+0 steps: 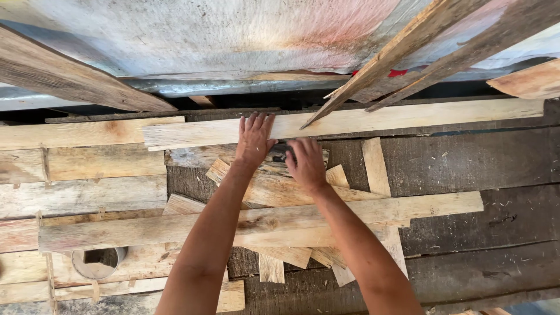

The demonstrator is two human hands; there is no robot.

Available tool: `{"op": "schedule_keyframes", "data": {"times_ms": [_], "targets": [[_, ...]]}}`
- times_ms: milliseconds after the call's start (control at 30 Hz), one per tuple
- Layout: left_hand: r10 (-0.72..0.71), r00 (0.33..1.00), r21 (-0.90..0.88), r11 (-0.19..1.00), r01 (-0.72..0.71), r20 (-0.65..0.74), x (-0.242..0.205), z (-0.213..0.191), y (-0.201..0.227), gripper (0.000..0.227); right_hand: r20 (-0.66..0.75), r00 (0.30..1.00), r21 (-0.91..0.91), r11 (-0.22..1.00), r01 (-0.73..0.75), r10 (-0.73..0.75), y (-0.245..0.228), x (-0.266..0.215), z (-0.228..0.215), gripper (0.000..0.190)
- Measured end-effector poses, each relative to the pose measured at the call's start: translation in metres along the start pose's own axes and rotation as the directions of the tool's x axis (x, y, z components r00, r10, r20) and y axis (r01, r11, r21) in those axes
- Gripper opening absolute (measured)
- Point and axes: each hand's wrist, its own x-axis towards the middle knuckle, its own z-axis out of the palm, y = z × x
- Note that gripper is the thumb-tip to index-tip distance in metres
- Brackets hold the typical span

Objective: Sort and arrange wooden slats and scrap pieces on a workshop bench.

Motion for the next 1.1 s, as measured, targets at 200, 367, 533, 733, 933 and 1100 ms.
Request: {"op": "schedule_keyframes", "data": {"times_ms": [200, 367, 533, 733, 933, 1100], "targets": [[0.004, 1.0, 0.031, 1.0, -0.004, -0.002, 0.009, 0.013, 0.005, 0.082, -0.205, 0.975, 0.012, 0.996, 0.091, -0.087, -0.018, 0.031, -0.055, 0.042], [0.005, 1.0, 0.033, 0.999, -0.005, 0.004, 0.011, 0.018, 0.007, 0.081, -0.122, 0.993, -0.009, 1.0, 0.004, -0.005, -0.01, 0.038, -0.048, 0.04], [0.005, 1.0, 0.045, 0.999, -0.005, 0.013, 0.017, 0.025, 0.012, 0.082, -0.099, 0.995, -0.035, 0.999, -0.007, 0.003, 0.001, 0.039, -0.04, 0.046], [0.017, 1.0, 0.059, 0.998, -0.018, 0.021, 0.026, 0.032, 0.026, 0.083, -0.102, 0.995, -0.104, 0.995, -0.005, -0.006, 0.027, 0.042, -0.034, 0.057], [0.043, 0.999, 0.062, 0.997, -0.044, 0.014, 0.031, 0.037, 0.034, 0.082, -0.051, 0.999, -0.08, 0.997, 0.001, -0.005, 0.035, 0.049, -0.047, 0.053], [-0.013, 0.991, 0.106, 0.994, -0.001, 0.136, 0.026, 0.021, 0.025, 0.082, -0.014, 1.0, -0.113, 0.994, 0.007, -0.009, 0.06, 0.052, -0.039, 0.065]]}}
